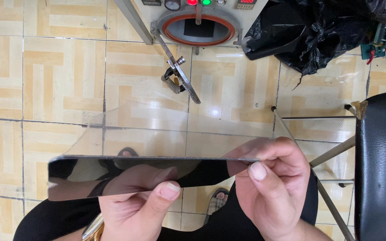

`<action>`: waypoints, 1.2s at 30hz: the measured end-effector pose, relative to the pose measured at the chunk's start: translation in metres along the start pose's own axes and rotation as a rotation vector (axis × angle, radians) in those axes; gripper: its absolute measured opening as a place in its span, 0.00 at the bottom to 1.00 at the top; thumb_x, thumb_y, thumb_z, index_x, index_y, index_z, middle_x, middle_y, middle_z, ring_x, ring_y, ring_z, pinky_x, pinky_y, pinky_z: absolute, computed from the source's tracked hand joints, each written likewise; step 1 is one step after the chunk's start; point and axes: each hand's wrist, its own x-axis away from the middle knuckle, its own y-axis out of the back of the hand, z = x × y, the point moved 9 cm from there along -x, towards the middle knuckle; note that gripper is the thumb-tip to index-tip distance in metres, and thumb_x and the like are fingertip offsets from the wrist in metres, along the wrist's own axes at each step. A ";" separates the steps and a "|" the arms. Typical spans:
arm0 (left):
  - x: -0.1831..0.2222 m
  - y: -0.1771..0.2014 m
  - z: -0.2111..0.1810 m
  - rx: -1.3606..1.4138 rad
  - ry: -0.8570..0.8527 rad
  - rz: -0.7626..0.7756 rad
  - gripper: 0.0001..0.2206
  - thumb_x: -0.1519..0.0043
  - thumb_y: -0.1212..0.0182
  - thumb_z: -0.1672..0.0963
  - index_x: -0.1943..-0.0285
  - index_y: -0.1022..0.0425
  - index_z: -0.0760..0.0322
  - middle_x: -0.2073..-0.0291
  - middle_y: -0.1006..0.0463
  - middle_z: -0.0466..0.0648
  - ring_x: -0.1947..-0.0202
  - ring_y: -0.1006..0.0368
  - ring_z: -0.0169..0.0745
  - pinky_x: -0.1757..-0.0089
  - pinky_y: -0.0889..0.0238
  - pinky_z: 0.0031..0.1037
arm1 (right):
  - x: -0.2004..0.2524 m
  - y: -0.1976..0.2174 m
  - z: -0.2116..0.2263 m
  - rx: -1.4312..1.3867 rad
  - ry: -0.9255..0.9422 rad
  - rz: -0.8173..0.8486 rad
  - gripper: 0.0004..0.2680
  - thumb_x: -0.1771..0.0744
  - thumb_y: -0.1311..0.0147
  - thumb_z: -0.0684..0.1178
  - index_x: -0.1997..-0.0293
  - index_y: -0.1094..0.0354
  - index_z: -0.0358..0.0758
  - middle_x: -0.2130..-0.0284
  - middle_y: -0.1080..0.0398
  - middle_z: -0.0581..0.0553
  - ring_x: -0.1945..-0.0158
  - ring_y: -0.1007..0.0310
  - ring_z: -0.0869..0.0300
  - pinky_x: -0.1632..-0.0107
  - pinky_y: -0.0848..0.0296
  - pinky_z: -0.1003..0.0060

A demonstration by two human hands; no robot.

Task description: The person removes a protective film from a smartphone screen, trims the film with scissors, and then assembles the screen onto a phone chassis. The person connects internal cables and secures the screen to the device body.

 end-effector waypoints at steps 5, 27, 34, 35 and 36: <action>-0.005 -0.005 -0.006 -0.012 -0.021 0.064 0.09 0.38 0.31 0.52 0.62 0.16 0.59 0.68 0.13 0.46 0.61 0.16 0.38 0.47 0.25 0.28 | 0.000 0.002 0.000 -0.008 -0.002 0.016 0.06 0.31 0.39 0.43 0.53 0.30 0.33 0.63 0.22 0.35 0.61 0.18 0.48 0.58 0.18 0.57; -0.024 -0.010 0.001 0.077 0.172 0.109 0.12 0.31 0.36 0.53 0.59 0.15 0.66 0.67 0.19 0.36 0.64 0.25 0.26 0.59 0.28 0.23 | -0.005 0.003 -0.014 -0.276 -0.155 0.114 0.14 0.26 0.50 0.45 0.40 0.32 0.19 0.48 0.22 0.28 0.57 0.16 0.44 0.47 0.16 0.53; -0.038 -0.017 0.004 0.086 0.325 0.126 0.26 0.31 0.37 0.54 0.81 0.48 0.53 0.83 0.47 0.33 0.78 0.52 0.25 0.76 0.56 0.23 | -0.007 0.002 -0.027 -0.231 -0.213 0.109 0.13 0.26 0.51 0.46 0.38 0.32 0.23 0.55 0.21 0.28 0.59 0.19 0.45 0.54 0.18 0.58; -0.037 -0.017 0.010 0.098 0.368 0.116 0.22 0.32 0.36 0.53 0.80 0.39 0.56 0.85 0.35 0.37 0.78 0.32 0.31 0.77 0.43 0.22 | -0.009 0.004 -0.031 -0.231 -0.232 0.080 0.13 0.27 0.50 0.45 0.40 0.31 0.24 0.58 0.25 0.38 0.57 0.21 0.49 0.53 0.19 0.57; -0.037 -0.017 0.016 0.111 0.412 0.105 0.20 0.34 0.35 0.52 0.80 0.31 0.59 0.87 0.23 0.41 0.78 0.13 0.37 0.79 0.30 0.21 | -0.010 0.005 -0.034 -0.230 -0.251 0.051 0.12 0.27 0.48 0.45 0.41 0.31 0.25 0.60 0.30 0.48 0.55 0.23 0.53 0.52 0.20 0.56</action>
